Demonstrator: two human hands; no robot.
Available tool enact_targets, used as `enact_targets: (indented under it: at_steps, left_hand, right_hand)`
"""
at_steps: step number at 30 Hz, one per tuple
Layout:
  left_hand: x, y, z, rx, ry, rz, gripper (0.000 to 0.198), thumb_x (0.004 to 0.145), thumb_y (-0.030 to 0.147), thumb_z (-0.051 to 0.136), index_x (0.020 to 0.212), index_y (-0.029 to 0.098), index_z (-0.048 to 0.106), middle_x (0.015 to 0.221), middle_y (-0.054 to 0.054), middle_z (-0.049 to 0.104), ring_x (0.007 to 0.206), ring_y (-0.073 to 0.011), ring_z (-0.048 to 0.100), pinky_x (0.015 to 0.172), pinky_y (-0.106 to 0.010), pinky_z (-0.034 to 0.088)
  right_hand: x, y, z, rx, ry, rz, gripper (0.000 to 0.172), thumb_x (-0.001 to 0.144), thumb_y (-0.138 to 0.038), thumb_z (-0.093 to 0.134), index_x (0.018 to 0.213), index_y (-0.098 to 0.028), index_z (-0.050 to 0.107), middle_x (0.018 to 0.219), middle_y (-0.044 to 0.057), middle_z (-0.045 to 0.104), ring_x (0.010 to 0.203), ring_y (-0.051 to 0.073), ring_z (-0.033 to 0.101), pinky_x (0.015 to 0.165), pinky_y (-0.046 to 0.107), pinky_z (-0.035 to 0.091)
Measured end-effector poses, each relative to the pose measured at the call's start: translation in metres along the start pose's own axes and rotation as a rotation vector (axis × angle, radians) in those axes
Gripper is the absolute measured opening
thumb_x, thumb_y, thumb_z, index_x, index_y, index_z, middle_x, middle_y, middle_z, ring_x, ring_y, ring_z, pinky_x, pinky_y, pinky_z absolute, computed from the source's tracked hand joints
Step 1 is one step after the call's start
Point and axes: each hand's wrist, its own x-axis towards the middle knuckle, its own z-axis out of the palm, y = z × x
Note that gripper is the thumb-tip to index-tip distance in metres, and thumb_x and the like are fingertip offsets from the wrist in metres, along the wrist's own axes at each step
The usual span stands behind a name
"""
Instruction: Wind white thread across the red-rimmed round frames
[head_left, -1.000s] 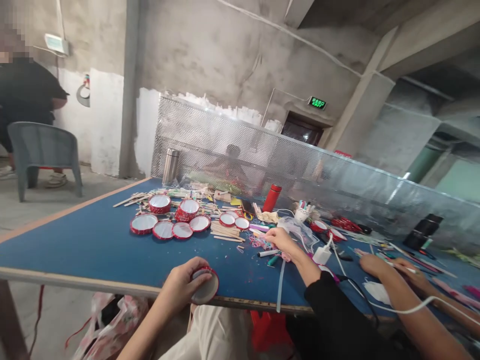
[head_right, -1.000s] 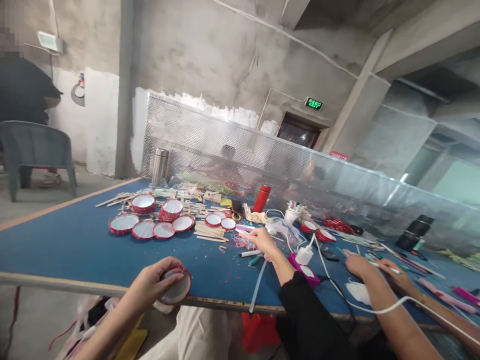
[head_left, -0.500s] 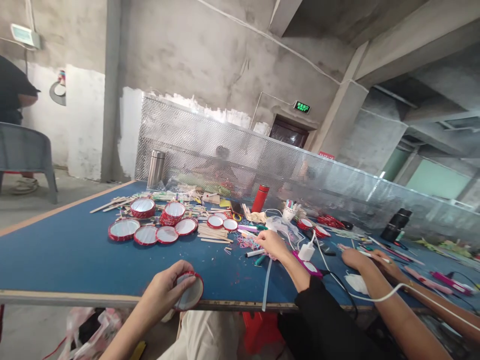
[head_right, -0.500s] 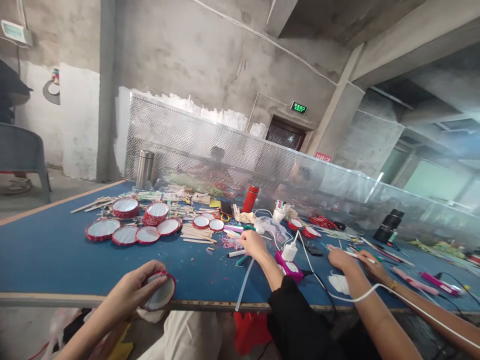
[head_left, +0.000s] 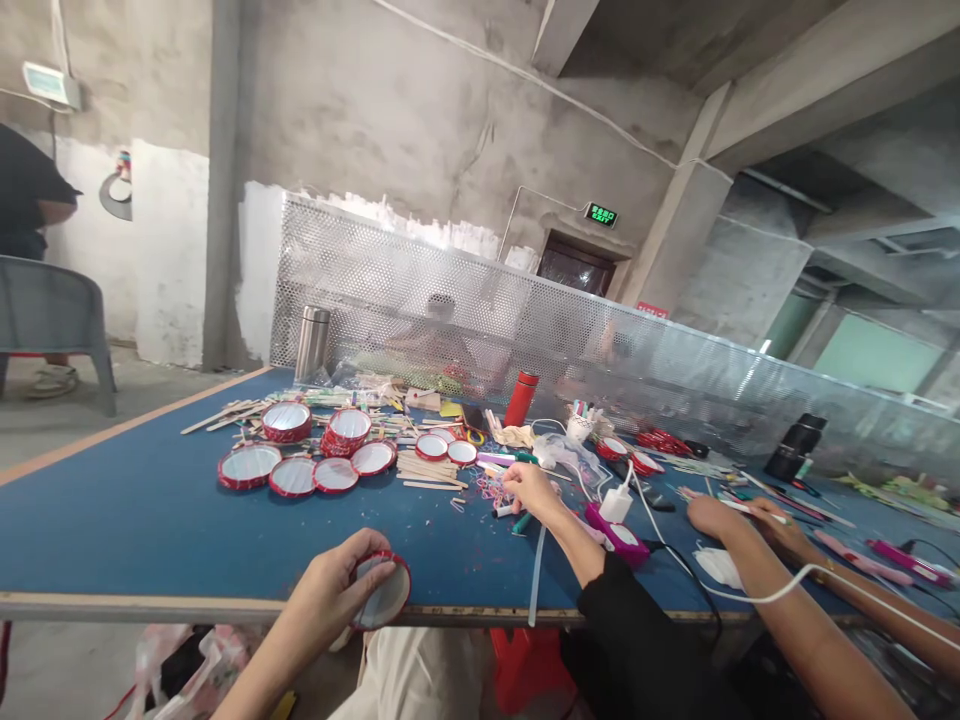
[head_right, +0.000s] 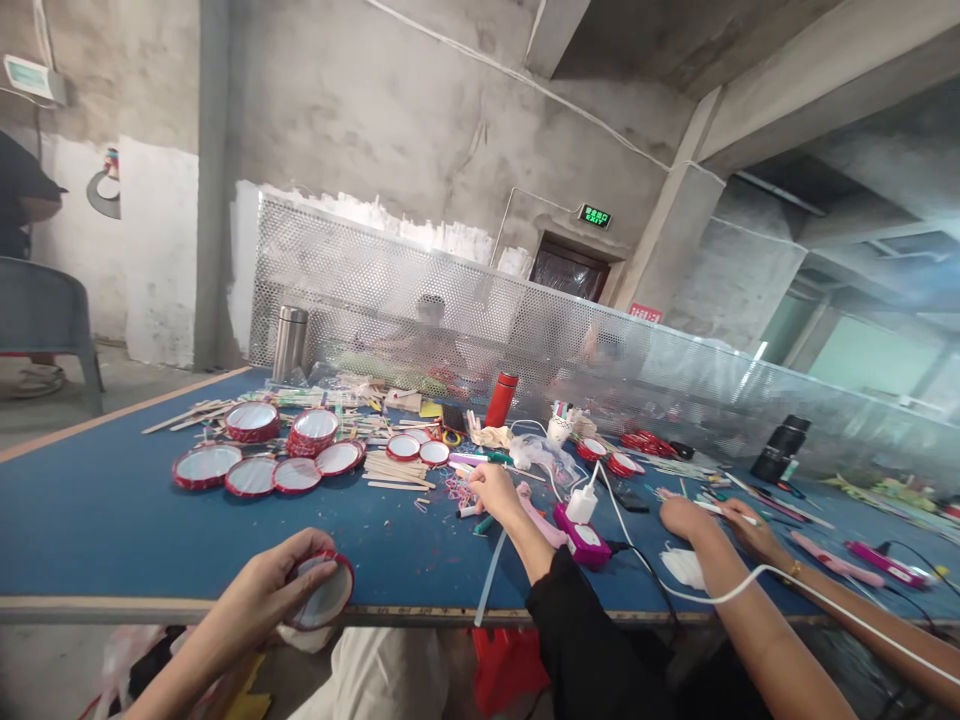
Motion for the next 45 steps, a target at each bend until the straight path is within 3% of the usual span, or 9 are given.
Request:
enact_targets:
  at_steps: [6,12,33,38,45]
  left_hand:
    - [0.0,-0.004,0.002,0.011,0.003,-0.002,0.024,0.079,0.042,0.048,0.08,0.022,0.061,0.069,0.003,0.067,0.065,-0.016,0.06,0.061,-0.022,0.045]
    - [0.0,-0.004,0.003,0.022,-0.004,-0.005,0.023,0.08,0.042,0.048,0.081,0.022,0.061,0.07,0.002,0.067,0.066,-0.016,0.06,0.061,-0.022,0.045]
    - [-0.001,-0.003,0.003,0.036,0.024,0.013,0.021,0.079,0.039,0.049,0.081,0.022,0.061,0.071,0.002,0.066,0.066,-0.0155,0.06,0.06,-0.021,0.044]
    - [-0.001,-0.001,0.003,0.034,0.01,0.005,0.021,0.081,0.038,0.047,0.08,0.021,0.06,0.07,0.002,0.066,0.063,-0.0151,0.059,0.06,-0.022,0.044]
    - [-0.001,0.001,0.001,0.033,-0.011,-0.005,0.023,0.08,0.041,0.045,0.08,0.021,0.059,0.073,0.001,0.067,0.067,-0.0165,0.06,0.062,-0.023,0.044]
  right_hand:
    - [-0.005,-0.001,0.0,-0.149,-0.019,-0.044,0.024,0.091,-0.034,0.053,0.097,-0.013,0.061,0.086,0.001,0.064,0.071,0.011,0.062,0.068,0.03,0.052]
    - [-0.005,-0.005,0.0,-0.267,-0.022,-0.138,0.021,0.09,-0.031,0.055,0.1,-0.014,0.061,0.106,0.005,0.062,0.098,0.018,0.059,0.087,0.04,0.048]
    - [-0.003,-0.006,-0.004,-0.373,-0.076,-0.172,0.022,0.09,-0.033,0.055,0.098,-0.014,0.062,0.102,0.005,0.063,0.094,0.017,0.06,0.085,0.039,0.049]
    - [-0.001,-0.012,-0.004,-0.382,-0.019,-0.167,0.022,0.09,-0.032,0.054,0.102,-0.014,0.061,0.105,0.005,0.062,0.096,0.017,0.06,0.085,0.039,0.049]
    - [0.0,-0.026,0.0,-0.398,-0.088,-0.235,0.021,0.09,-0.031,0.055,0.101,-0.014,0.061,0.107,0.005,0.062,0.098,0.018,0.059,0.085,0.039,0.049]
